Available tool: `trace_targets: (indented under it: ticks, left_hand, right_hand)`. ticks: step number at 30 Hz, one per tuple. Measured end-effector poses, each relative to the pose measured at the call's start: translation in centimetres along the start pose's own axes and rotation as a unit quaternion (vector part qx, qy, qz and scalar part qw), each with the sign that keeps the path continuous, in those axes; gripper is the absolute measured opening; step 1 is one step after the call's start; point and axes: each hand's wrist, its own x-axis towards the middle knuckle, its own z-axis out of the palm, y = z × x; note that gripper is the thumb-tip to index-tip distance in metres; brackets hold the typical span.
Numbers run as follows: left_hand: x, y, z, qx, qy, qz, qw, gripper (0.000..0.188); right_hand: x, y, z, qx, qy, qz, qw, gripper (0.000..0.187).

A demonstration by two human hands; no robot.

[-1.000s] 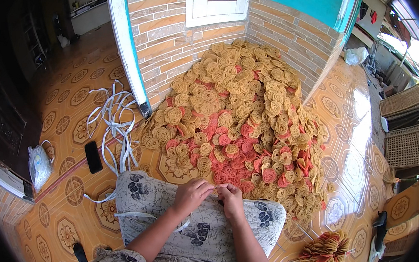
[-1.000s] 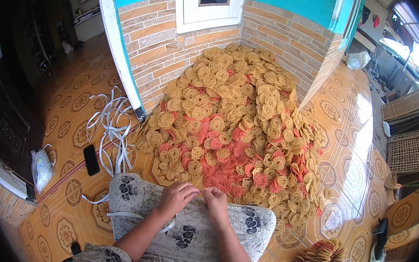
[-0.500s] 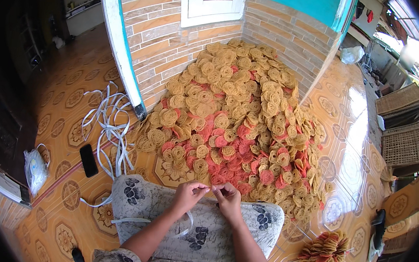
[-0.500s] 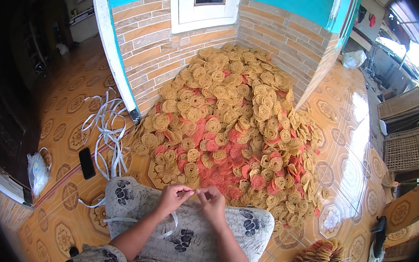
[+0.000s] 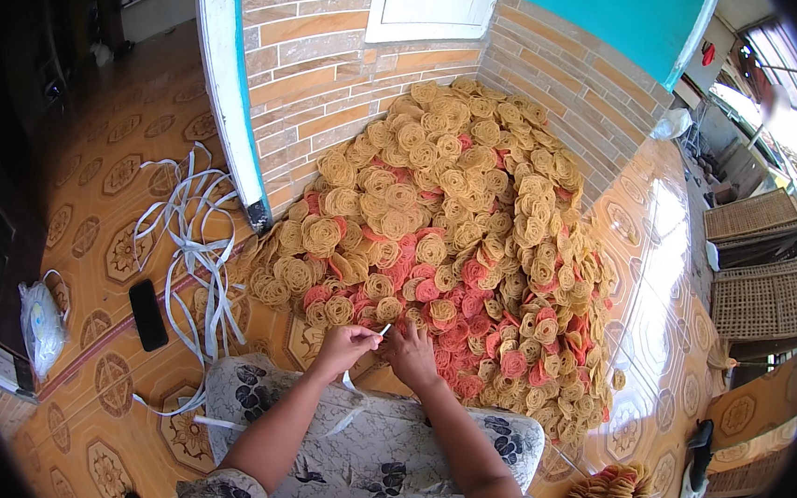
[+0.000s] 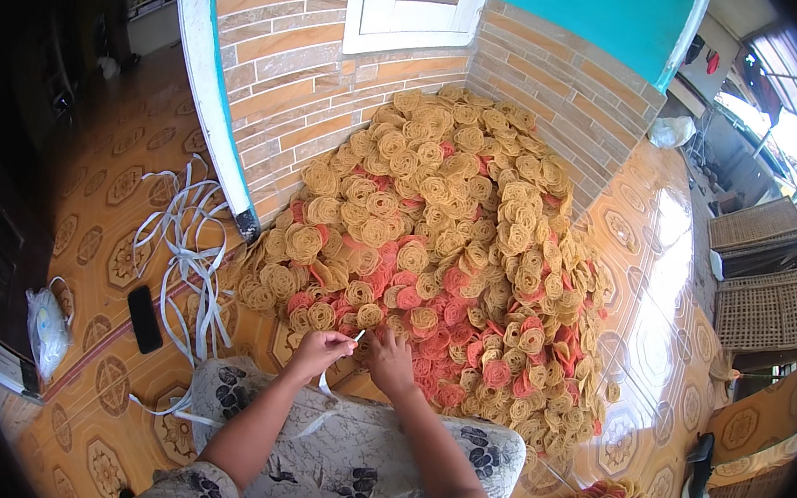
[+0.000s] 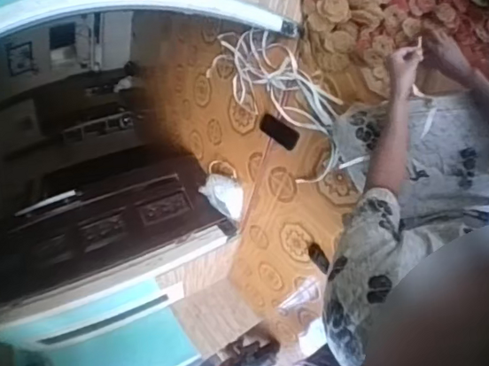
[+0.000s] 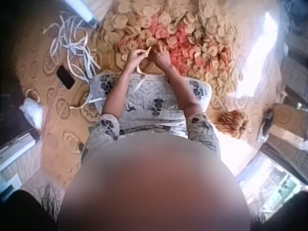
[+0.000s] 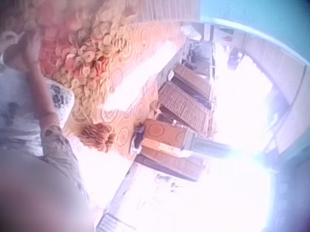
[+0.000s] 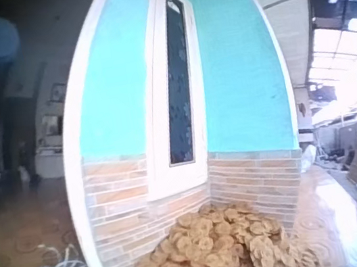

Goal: The person sits on the floor and uses scissors to cut small, rolled, flower-shaped items from a large pile. They then use a white ribbon to tie the cut items together into a small bundle.

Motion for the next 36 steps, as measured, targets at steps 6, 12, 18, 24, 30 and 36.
trace_targets:
  ticks: [6, 12, 18, 24, 30, 36]
  left_hand:
    - [1.6, -0.9, 0.0, -0.037, 0.014, -0.029, 0.999, 0.022]
    - [1.7, -1.1, 0.9, -0.015, -0.031, -0.025, 0.999, 0.02]
    - [2.2, -2.1, 0.8, -0.028, -0.028, -0.078, 0.996, 0.02]
    - [2.5, -3.6, 0.8, 0.013, 0.08, 0.034, 0.996, 0.021]
    - [3.4, -4.8, 0.4, -0.037, 0.085, 0.02, 0.995, 0.019]
    - [3.4, -4.7, 0.2, -0.049, 0.088, 0.041, 0.994, 0.02]
  right_hand:
    - [0.8, 1.2, -1.1, 0.357, -0.039, 0.29, 0.887, 0.059]
    - [2.0, 0.9, -2.9, 0.466, -0.022, 0.299, 0.833, 0.03]
    - [2.2, -1.0, -3.4, 0.325, -0.051, 0.292, 0.898, 0.028]
    - [2.6, 1.4, -2.3, 0.248, -0.039, 0.005, 0.968, 0.038]
    - [4.4, 0.9, 2.5, 0.019, 0.037, 0.06, 0.997, 0.036]
    - [4.4, 1.9, 1.5, 0.444, 0.035, 0.282, 0.85, 0.017]
